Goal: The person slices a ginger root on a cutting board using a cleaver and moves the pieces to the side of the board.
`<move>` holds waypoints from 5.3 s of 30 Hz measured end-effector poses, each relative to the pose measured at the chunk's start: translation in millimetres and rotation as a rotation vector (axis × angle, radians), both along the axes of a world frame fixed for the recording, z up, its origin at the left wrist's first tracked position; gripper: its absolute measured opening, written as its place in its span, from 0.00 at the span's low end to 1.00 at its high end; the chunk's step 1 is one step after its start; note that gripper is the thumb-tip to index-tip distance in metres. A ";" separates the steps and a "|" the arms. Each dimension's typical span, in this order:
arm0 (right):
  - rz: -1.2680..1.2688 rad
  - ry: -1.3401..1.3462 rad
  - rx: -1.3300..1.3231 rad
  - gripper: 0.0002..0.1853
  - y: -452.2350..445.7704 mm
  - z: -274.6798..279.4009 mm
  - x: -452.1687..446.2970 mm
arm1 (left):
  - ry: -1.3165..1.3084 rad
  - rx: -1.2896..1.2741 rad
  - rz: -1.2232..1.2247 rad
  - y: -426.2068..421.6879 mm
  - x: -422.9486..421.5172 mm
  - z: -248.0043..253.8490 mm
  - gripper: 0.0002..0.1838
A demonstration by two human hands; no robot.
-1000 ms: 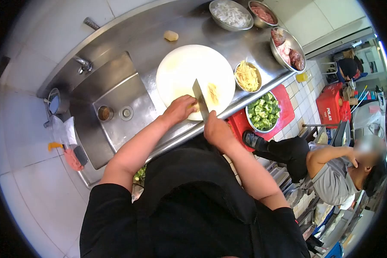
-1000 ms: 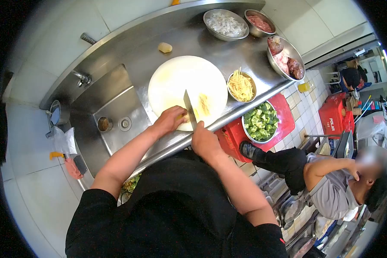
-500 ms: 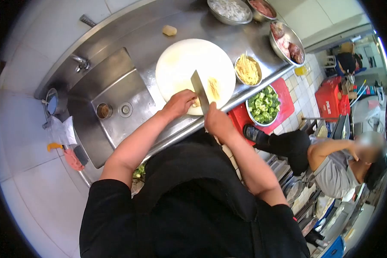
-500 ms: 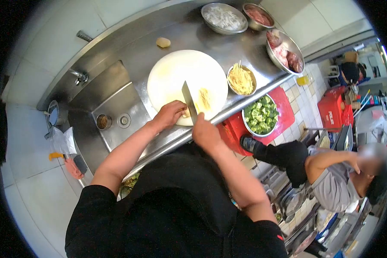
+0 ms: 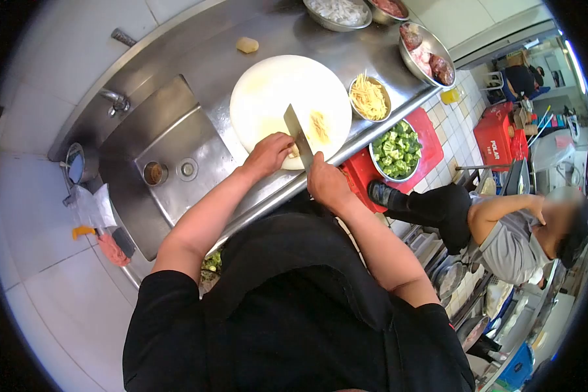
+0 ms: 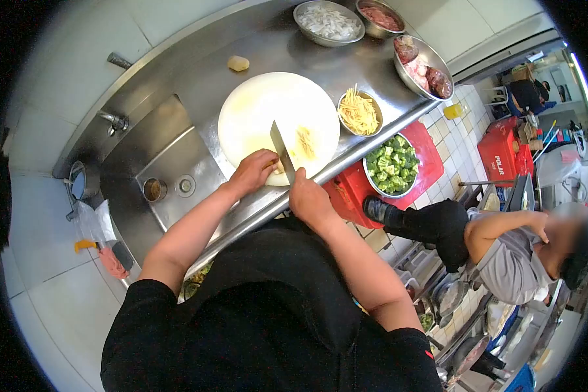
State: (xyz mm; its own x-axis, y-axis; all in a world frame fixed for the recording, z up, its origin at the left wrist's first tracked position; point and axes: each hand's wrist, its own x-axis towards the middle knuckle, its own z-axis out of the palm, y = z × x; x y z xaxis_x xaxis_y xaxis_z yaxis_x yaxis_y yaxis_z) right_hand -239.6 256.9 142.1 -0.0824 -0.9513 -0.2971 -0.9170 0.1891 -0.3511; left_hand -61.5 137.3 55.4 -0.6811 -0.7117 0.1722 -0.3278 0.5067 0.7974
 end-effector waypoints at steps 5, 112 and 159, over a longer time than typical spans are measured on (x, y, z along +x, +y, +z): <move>0.013 0.041 0.079 0.11 -14.1 32.3 -5.8 | -0.006 -0.030 -0.025 0.4 -0.5 -3.0 0.12; -0.006 -0.046 -0.178 0.07 42.2 28.1 -4.7 | -0.002 -0.122 0.028 6.7 -1.1 -9.2 0.12; -0.019 -0.031 -0.130 0.06 47.0 30.8 0.6 | 0.018 -0.170 0.066 7.1 -2.0 -11.6 0.09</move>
